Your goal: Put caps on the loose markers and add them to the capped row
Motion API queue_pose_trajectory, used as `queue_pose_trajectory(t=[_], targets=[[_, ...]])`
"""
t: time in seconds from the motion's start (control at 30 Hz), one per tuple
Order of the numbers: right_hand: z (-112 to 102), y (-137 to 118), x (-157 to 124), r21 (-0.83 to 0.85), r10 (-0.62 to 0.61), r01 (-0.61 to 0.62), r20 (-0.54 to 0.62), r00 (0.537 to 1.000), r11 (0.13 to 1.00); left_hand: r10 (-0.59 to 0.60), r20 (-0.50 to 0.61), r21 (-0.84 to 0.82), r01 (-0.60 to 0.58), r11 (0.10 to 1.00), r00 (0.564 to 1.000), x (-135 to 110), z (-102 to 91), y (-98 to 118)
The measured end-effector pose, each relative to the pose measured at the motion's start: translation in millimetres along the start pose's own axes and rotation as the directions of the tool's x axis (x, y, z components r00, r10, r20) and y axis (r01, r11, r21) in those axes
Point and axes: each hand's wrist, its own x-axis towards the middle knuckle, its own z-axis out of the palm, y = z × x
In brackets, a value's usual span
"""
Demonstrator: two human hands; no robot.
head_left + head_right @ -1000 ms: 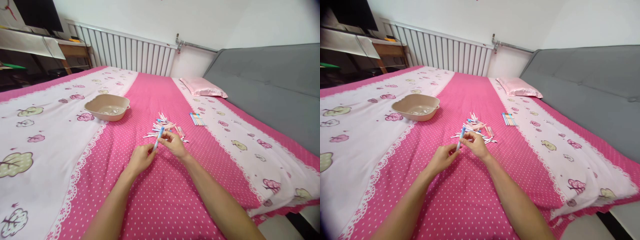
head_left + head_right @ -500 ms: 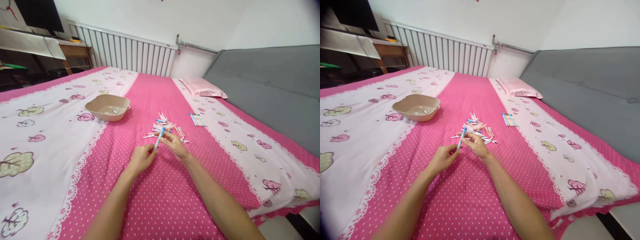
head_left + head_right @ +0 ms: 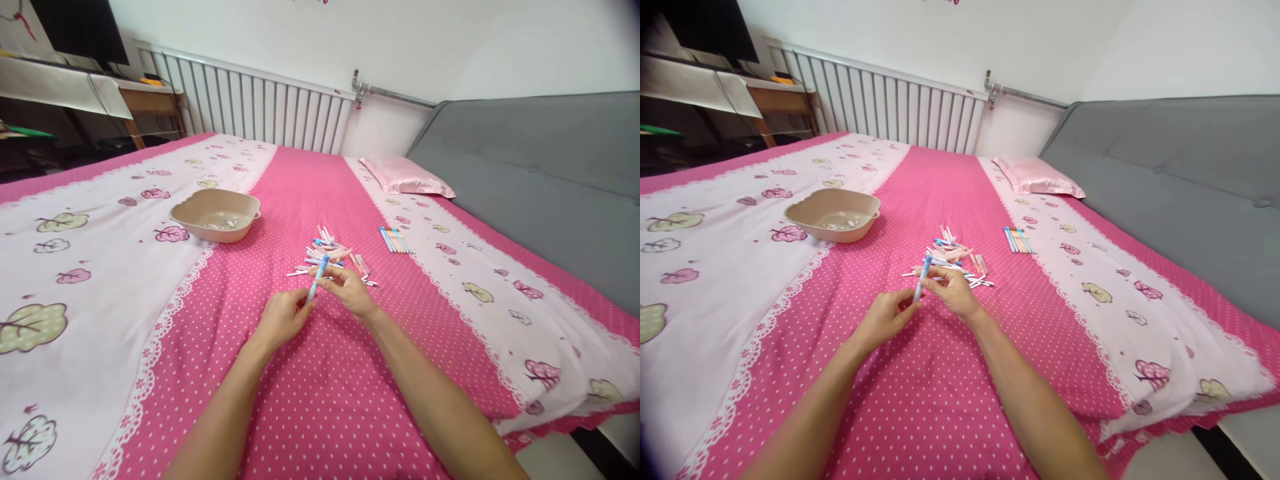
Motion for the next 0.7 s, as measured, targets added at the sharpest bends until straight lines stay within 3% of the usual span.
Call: queue_pose_trajectory(t=[0.3, 0.53, 0.7], targets=[[0.0, 3.4, 0.8, 0.000, 0.046, -0.047, -0.043, 0.998, 0.999, 0.024, 0.026, -0.018, -0.023, 1.000, 0.999, 0.0, -0.3, 3.0], [-1.0, -1.2, -1.7, 0.076, 0.013, -0.013, 0.002, 1.000, 0.997, 0.029, 0.012, -0.020, -0.029, 0.999, 1.000, 0.2, -0.7, 3.0], [-3.8, -5.1, -3.9, 0.024, -0.033, 0.032, 0.047, 0.998, 0.999, 0.033, -0.001, -0.040, -0.033, 0.999, 0.999, -0.4, -0.2, 0.7]])
